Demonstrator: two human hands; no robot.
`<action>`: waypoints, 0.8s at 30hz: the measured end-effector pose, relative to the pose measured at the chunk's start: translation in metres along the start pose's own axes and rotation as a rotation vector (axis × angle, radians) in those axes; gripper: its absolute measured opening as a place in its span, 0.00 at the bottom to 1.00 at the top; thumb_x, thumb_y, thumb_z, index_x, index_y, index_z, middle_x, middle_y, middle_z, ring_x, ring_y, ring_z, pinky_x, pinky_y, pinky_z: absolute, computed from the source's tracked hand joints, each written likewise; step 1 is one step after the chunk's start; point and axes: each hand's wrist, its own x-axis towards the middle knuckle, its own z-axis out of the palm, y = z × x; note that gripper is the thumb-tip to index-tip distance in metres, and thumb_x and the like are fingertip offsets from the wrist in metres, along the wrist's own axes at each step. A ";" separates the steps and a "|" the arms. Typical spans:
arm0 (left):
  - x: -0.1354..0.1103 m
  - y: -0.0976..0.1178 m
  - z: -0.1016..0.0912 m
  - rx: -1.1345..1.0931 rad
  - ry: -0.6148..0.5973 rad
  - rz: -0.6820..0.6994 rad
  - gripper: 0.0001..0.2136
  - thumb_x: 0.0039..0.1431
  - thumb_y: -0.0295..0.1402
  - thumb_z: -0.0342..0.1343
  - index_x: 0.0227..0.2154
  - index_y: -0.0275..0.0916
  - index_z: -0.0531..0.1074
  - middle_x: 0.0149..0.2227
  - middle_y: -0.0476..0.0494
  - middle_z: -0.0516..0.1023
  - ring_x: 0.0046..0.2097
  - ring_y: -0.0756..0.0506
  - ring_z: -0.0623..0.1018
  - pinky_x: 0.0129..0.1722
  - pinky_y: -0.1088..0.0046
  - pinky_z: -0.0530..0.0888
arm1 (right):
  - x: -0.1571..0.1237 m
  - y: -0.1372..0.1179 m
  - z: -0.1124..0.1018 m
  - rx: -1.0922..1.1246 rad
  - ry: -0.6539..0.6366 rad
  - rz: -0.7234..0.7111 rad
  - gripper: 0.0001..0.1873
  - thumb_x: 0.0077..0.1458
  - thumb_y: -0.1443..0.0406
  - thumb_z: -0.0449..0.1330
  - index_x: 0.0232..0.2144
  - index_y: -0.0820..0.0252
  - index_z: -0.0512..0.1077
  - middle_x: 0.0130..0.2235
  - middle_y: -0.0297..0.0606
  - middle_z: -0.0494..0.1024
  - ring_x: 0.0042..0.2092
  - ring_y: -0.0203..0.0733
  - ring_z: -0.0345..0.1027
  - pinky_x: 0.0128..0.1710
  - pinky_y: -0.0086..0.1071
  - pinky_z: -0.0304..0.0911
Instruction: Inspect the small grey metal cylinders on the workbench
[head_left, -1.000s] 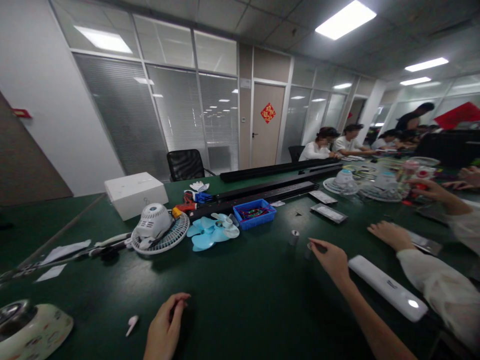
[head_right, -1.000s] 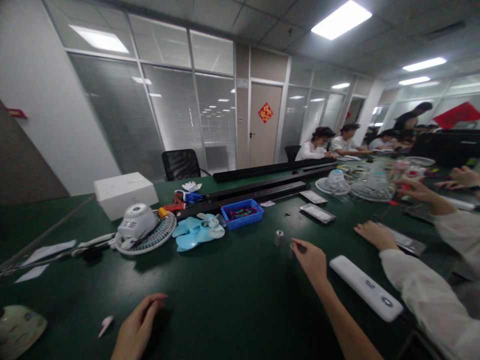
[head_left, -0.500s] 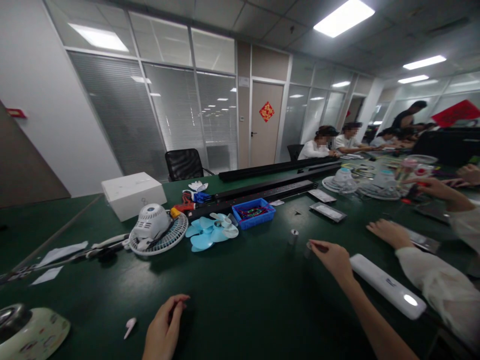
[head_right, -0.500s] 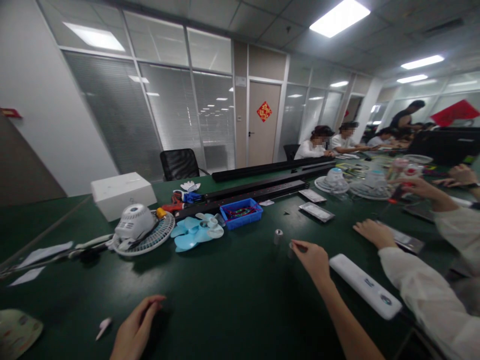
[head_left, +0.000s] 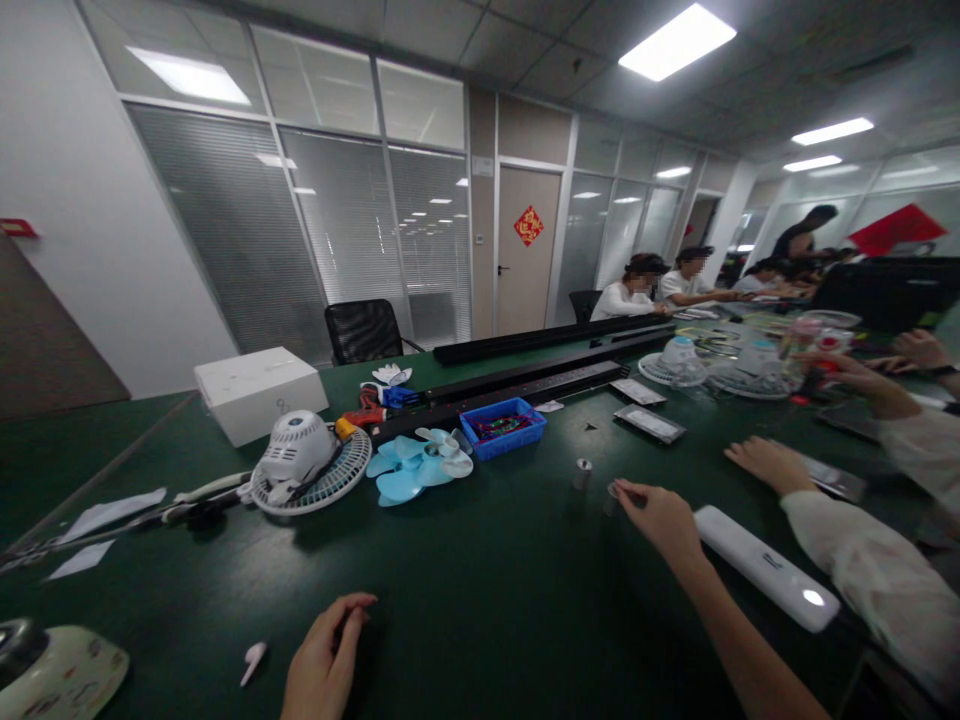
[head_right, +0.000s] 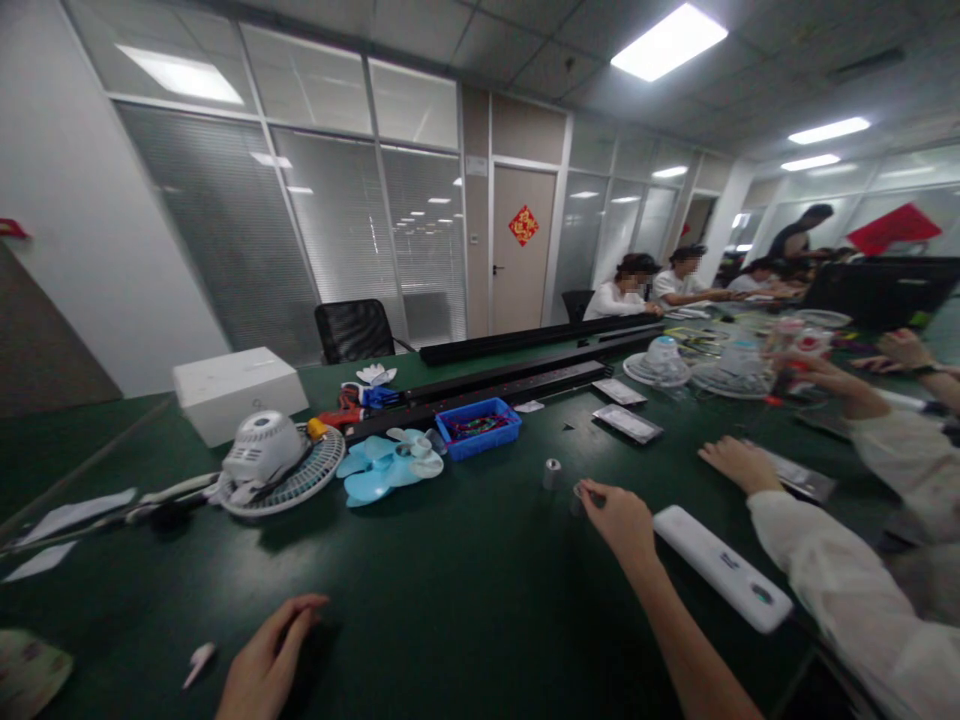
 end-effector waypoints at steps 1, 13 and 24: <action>0.000 0.000 0.000 0.000 0.002 0.001 0.20 0.56 0.50 0.46 0.39 0.43 0.75 0.35 0.46 0.81 0.39 0.41 0.80 0.39 0.67 0.76 | 0.000 0.000 -0.001 -0.002 -0.005 0.003 0.18 0.56 0.53 0.53 0.39 0.48 0.80 0.38 0.37 0.82 0.37 0.48 0.76 0.34 0.36 0.68; 0.000 0.003 -0.002 0.017 -0.003 0.010 0.20 0.56 0.49 0.46 0.38 0.43 0.76 0.35 0.46 0.81 0.38 0.41 0.80 0.39 0.67 0.76 | 0.043 -0.031 -0.011 -0.087 -0.070 -0.201 0.28 0.52 0.51 0.57 0.52 0.56 0.73 0.39 0.46 0.81 0.40 0.50 0.75 0.41 0.38 0.66; 0.001 -0.004 0.000 0.028 -0.009 0.033 0.20 0.57 0.48 0.45 0.40 0.43 0.76 0.37 0.46 0.81 0.39 0.42 0.80 0.40 0.68 0.76 | 0.066 -0.037 0.017 -0.004 -0.244 -0.168 0.17 0.45 0.57 0.64 0.39 0.54 0.76 0.36 0.39 0.82 0.40 0.47 0.76 0.39 0.35 0.65</action>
